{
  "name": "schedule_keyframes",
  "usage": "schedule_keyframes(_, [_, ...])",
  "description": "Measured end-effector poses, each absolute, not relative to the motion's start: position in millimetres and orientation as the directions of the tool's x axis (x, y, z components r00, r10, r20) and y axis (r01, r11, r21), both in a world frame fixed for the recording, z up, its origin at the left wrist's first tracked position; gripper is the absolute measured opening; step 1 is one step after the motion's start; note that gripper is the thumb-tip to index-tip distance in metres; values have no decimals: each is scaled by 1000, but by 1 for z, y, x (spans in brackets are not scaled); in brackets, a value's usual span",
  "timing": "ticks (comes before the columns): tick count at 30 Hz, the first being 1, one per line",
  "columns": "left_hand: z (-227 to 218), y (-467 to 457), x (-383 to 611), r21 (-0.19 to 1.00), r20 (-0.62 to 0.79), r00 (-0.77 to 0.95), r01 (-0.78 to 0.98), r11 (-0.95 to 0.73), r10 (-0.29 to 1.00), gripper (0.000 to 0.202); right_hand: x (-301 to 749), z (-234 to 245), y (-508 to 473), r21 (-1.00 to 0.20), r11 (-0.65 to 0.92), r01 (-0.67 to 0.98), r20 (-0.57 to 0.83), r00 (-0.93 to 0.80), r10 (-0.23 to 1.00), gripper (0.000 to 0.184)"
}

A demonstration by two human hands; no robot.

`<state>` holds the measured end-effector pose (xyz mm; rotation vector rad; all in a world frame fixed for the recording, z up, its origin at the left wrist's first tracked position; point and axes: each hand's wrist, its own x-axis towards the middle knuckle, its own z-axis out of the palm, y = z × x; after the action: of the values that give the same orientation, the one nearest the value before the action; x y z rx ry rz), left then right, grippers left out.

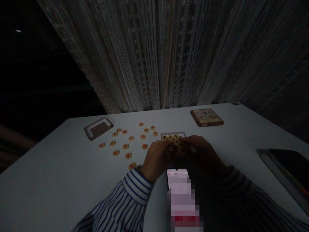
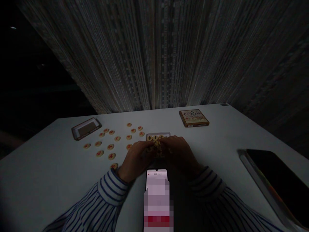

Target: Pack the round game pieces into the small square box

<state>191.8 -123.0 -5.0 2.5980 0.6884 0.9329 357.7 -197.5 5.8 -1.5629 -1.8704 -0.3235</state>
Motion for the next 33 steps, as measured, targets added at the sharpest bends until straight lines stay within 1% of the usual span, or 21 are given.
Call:
schedule_keyframes(4, [-7,-124,192,426,498,673,359,-830,547,28,357,5,-197,-246,263,933,632,-51,774,25])
schedule_keyframes(7, [-7,-125,192,437,494,666,365,-822,559,30,357,5,-197,-302,262,917,626,-17,780,24])
schedule_keyframes(11, [-5,-127,193,444,511,650,362,-820,563,30,355,5,-199,-443,258,859,586,60,808,20])
schedule_keyframes(14, [-5,-127,192,446,531,648,333,-831,545,30,353,7,-200,-574,223,788,500,122,857,16])
schedule_keyframes(17, [-4,-127,192,446,535,651,324,-834,539,28,351,9,-202,-669,197,717,430,157,889,15])
schedule_keyframes(20, [-3,-127,192,445,531,657,322,-836,536,26,351,10,-202,-719,208,663,416,171,893,15])
schedule_keyframes(25, [-4,-127,191,462,549,641,303,-834,537,29,352,11,-203,-766,218,605,407,193,893,17])
schedule_keyframes(28, [-9,-127,190,507,561,609,283,-814,561,32,351,13,-202,-783,224,580,410,211,887,18])
schedule_keyframes(33, [-11,-128,192,661,528,552,210,-721,645,35,350,14,-201,-822,239,516,420,268,867,21])
